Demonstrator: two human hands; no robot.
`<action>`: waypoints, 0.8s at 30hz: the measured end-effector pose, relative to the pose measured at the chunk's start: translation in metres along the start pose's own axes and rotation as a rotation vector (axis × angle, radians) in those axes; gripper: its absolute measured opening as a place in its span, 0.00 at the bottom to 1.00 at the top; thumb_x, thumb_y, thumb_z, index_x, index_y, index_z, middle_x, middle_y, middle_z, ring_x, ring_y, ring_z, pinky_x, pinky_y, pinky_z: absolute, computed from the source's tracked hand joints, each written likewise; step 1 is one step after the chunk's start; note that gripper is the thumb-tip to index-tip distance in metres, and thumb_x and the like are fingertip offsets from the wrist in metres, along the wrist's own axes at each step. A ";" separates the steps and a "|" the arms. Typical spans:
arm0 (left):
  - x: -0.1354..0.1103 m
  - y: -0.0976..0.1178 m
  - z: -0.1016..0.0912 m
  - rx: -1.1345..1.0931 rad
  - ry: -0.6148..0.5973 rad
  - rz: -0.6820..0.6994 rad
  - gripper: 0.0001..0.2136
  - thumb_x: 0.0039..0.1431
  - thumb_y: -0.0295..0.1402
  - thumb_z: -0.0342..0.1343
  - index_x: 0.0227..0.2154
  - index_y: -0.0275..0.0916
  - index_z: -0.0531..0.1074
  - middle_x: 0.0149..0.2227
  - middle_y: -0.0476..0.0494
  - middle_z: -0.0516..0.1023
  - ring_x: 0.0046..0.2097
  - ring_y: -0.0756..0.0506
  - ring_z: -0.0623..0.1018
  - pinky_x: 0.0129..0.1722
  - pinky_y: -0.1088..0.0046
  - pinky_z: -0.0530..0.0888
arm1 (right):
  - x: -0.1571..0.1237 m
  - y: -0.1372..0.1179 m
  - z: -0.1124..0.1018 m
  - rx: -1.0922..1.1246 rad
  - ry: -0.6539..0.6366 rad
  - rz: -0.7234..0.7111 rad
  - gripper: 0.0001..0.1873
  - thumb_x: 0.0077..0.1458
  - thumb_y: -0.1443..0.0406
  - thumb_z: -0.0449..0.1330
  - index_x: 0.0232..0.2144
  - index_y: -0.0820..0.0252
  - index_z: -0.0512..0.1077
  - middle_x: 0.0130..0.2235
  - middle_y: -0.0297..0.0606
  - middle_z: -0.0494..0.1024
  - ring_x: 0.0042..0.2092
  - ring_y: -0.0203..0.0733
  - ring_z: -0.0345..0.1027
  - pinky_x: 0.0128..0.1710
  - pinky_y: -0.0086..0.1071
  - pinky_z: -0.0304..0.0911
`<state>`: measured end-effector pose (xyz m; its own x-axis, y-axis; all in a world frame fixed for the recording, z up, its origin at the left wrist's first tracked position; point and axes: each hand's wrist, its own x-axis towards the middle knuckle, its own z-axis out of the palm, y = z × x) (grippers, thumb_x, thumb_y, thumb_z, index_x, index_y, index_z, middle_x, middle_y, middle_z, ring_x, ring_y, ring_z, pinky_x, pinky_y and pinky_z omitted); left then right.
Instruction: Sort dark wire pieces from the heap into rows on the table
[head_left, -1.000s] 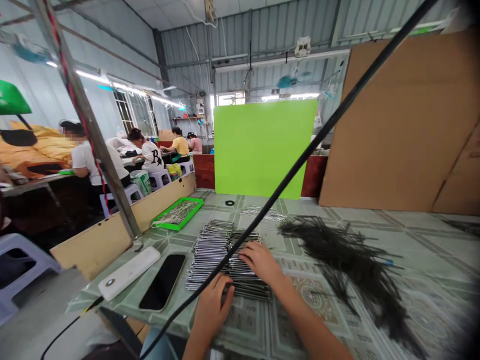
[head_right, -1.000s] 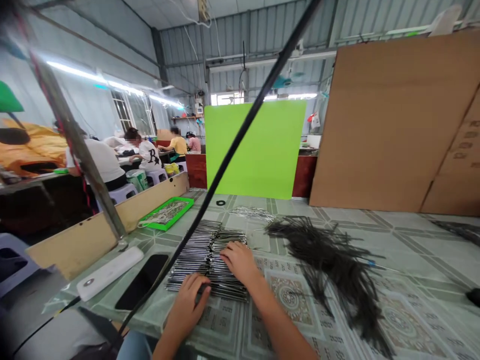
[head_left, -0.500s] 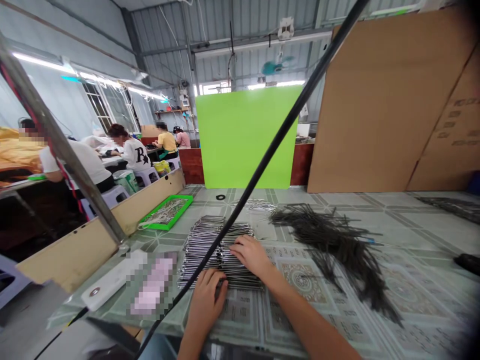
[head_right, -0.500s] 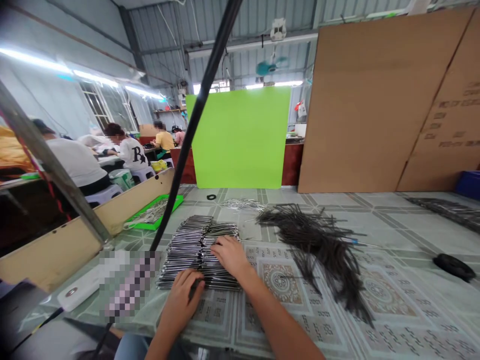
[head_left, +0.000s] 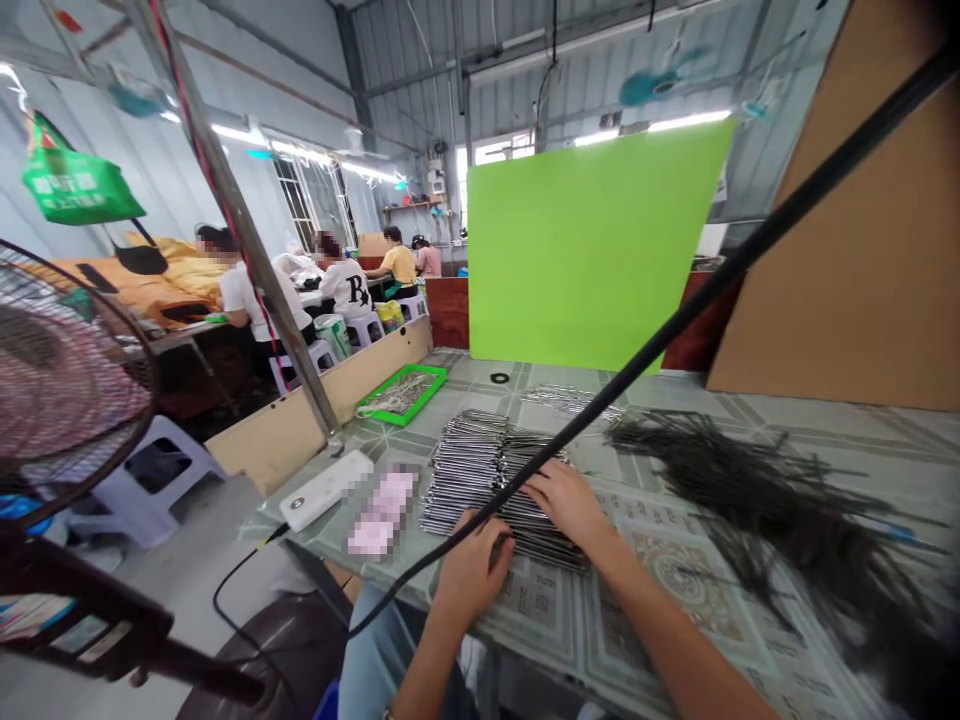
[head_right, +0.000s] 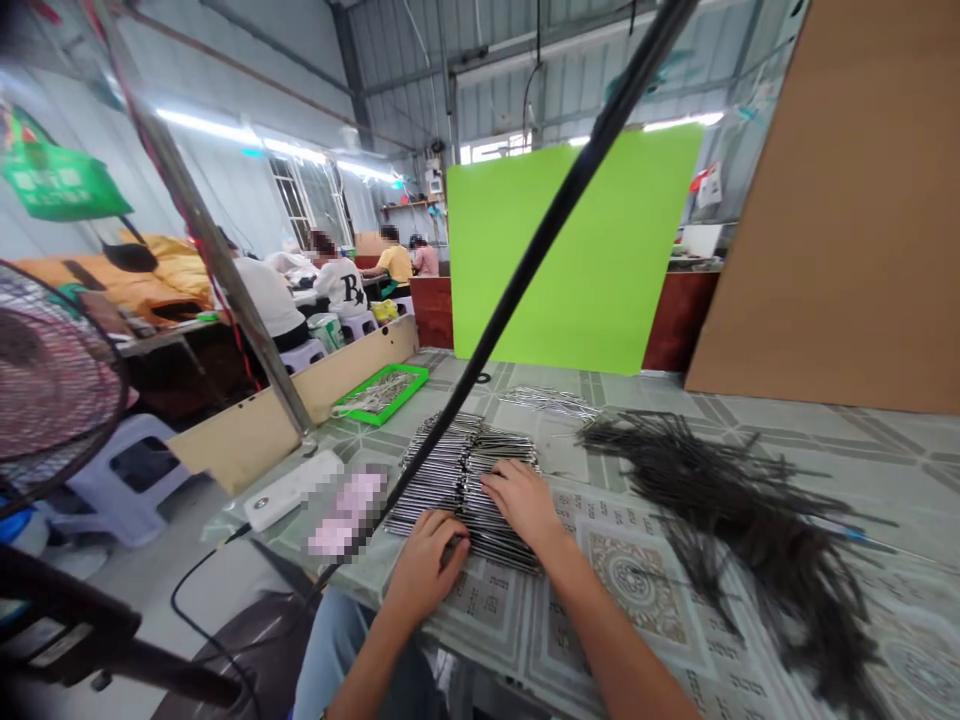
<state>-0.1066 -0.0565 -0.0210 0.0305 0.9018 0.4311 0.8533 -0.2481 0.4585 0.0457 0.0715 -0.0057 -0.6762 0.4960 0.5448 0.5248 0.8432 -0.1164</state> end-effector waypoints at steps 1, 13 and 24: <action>0.000 0.000 0.000 -0.001 -0.002 0.000 0.06 0.60 0.30 0.46 0.33 0.41 0.69 0.36 0.46 0.73 0.43 0.43 0.69 0.45 0.63 0.67 | 0.000 0.000 -0.001 0.004 -0.001 -0.007 0.10 0.59 0.64 0.53 0.37 0.55 0.75 0.38 0.40 0.75 0.44 0.44 0.66 0.44 0.37 0.63; 0.001 0.001 0.001 -0.011 -0.033 0.022 0.08 0.61 0.31 0.44 0.33 0.40 0.68 0.37 0.44 0.72 0.41 0.45 0.72 0.44 0.64 0.69 | 0.000 -0.003 -0.003 0.008 -0.020 -0.058 0.11 0.59 0.67 0.53 0.35 0.56 0.75 0.34 0.39 0.75 0.39 0.42 0.66 0.40 0.35 0.63; -0.002 -0.012 0.009 0.036 0.098 0.022 0.13 0.61 0.33 0.45 0.46 0.39 0.66 0.50 0.39 0.70 0.53 0.43 0.69 0.52 0.59 0.69 | 0.003 0.039 -0.014 0.716 0.796 0.797 0.21 0.55 0.51 0.49 0.38 0.61 0.70 0.40 0.41 0.74 0.41 0.41 0.65 0.40 0.34 0.61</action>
<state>-0.1123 -0.0521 -0.0342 0.0000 0.8568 0.5157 0.8715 -0.2529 0.4202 0.0719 0.1032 0.0030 0.2992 0.8523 0.4291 0.0813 0.4253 -0.9014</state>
